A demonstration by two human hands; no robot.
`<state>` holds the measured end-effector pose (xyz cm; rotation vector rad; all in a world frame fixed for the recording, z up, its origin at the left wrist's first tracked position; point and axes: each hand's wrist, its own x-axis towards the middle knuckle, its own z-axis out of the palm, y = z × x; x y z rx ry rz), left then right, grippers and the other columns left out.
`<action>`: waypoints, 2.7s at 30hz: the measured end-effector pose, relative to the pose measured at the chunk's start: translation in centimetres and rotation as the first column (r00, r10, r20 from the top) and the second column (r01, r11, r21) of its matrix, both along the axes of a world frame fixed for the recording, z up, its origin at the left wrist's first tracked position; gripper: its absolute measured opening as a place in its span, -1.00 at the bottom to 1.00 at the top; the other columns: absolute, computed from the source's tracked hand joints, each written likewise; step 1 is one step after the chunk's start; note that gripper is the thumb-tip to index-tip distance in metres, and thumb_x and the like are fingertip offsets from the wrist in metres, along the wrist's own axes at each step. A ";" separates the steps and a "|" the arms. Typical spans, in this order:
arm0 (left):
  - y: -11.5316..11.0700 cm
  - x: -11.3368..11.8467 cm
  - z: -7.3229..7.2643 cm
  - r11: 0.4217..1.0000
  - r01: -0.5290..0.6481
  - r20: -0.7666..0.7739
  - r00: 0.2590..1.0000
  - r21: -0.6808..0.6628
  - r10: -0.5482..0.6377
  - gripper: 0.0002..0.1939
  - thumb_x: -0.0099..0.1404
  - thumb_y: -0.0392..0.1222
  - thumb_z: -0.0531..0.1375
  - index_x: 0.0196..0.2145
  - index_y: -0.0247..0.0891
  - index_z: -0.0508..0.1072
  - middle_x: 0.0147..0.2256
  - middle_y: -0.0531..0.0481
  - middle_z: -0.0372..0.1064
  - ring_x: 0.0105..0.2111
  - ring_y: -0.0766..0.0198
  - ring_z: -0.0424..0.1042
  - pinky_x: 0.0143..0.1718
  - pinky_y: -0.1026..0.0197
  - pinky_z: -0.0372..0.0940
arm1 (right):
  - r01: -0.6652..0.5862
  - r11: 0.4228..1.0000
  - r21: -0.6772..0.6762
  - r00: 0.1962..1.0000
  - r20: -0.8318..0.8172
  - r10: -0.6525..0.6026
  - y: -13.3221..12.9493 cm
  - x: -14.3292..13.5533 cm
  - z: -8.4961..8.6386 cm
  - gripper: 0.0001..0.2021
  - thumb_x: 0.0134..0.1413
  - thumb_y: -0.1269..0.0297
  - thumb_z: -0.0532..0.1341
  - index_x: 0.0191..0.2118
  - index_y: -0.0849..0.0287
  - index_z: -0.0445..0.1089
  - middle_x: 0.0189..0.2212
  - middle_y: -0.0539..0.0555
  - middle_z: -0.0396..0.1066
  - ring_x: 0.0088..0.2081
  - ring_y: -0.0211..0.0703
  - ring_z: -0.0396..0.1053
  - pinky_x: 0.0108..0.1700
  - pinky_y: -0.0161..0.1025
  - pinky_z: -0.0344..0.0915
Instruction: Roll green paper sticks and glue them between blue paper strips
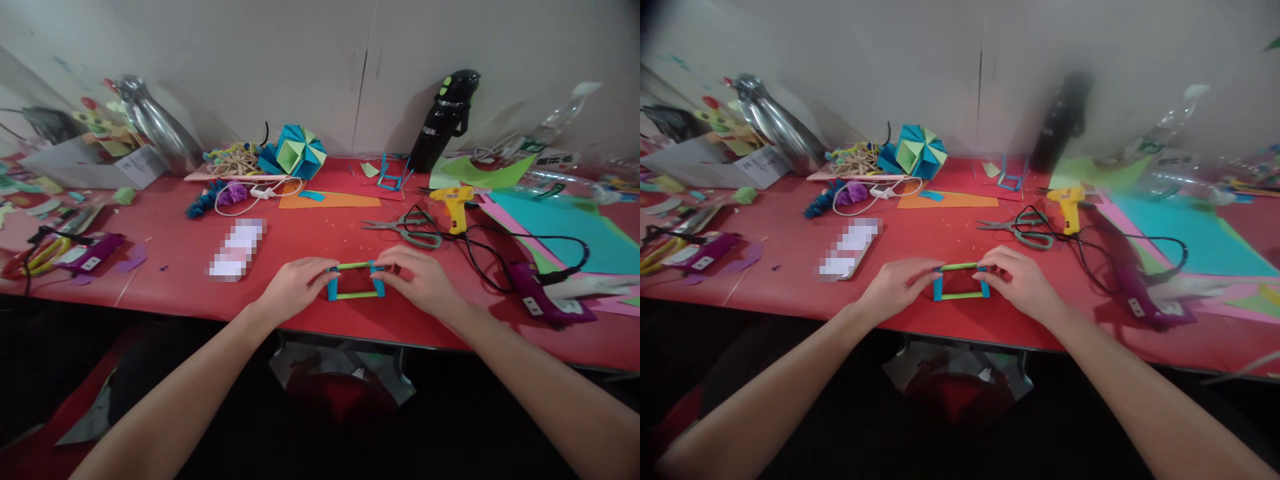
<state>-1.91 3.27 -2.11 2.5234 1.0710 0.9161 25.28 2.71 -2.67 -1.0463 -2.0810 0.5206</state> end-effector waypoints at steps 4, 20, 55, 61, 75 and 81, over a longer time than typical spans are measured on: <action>0.0 0.1 -0.1 1.000 -0.028 0.007 1.000 0.004 0.028 -0.74 0.40 -0.10 0.14 -0.06 -0.24 0.52 -0.13 -0.05 0.57 -0.13 0.22 0.56 -0.10 0.22 0.43 | 0.002 1.000 -0.013 1.000 -0.004 -0.002 0.0 0.0 0.0 -0.82 0.19 0.15 0.27 -0.17 0.12 0.47 -0.21 0.08 0.44 -0.29 -0.20 0.40 -0.22 -0.24 0.37; -0.2 0.1 0.4 0.983 -0.041 0.044 0.998 -0.176 0.049 -0.64 0.32 -0.01 0.23 0.01 -0.22 0.46 -0.07 -0.05 0.53 -0.08 0.23 0.52 0.03 0.18 0.37 | -0.012 0.996 -0.087 1.000 0.011 0.013 -0.1 0.1 0.1 -0.74 0.22 0.13 0.24 -0.04 0.10 0.45 -0.08 0.13 0.45 -0.17 -0.13 0.45 -0.13 -0.20 0.42; -0.2 -0.1 0.7 0.980 0.039 0.075 0.997 -0.197 -0.025 -0.66 0.32 -0.01 0.22 -0.02 -0.22 0.46 -0.06 -0.11 0.50 -0.07 0.17 0.49 0.01 0.10 0.37 | -0.029 0.997 -0.068 1.000 -0.009 0.028 0.0 0.0 0.1 -0.79 0.24 0.12 0.21 -0.10 0.09 0.45 -0.14 0.12 0.45 -0.09 -0.09 0.43 -0.01 -0.13 0.36; -0.2 -0.1 0.5 0.978 0.046 0.107 0.994 -0.204 -0.025 -0.73 0.37 -0.03 0.17 -0.08 -0.20 0.51 -0.11 -0.10 0.53 -0.10 0.18 0.51 -0.01 0.12 0.39 | -0.034 0.997 -0.071 0.999 -0.033 0.032 -0.1 -0.3 -0.1 -0.82 0.25 0.13 0.20 -0.17 0.10 0.44 -0.18 0.10 0.45 -0.14 -0.12 0.43 -0.04 -0.16 0.35; -0.3 0.3 0.0 0.973 -0.003 0.181 0.982 -0.232 0.046 -0.77 0.33 -0.03 0.22 -0.17 -0.19 0.54 -0.20 -0.07 0.55 -0.19 0.19 0.53 -0.10 0.15 0.42 | -0.011 1.000 -0.010 0.998 -0.063 0.010 -0.2 -0.7 -0.4 -0.80 0.26 0.12 0.19 -0.25 0.10 0.48 -0.24 0.09 0.50 -0.19 -0.11 0.46 -0.09 -0.15 0.39; -0.2 0.4 -0.1 0.970 -0.018 0.186 0.980 -0.241 0.065 -0.79 0.33 -0.04 0.21 -0.19 -0.17 0.55 -0.20 -0.04 0.56 -0.20 0.21 0.54 -0.10 0.16 0.42 | -0.018 1.000 0.003 0.997 -0.071 0.018 -0.5 -0.9 -0.4 -0.82 0.26 0.17 0.19 -0.28 0.11 0.47 -0.28 0.08 0.49 -0.22 -0.13 0.46 -0.13 -0.18 0.39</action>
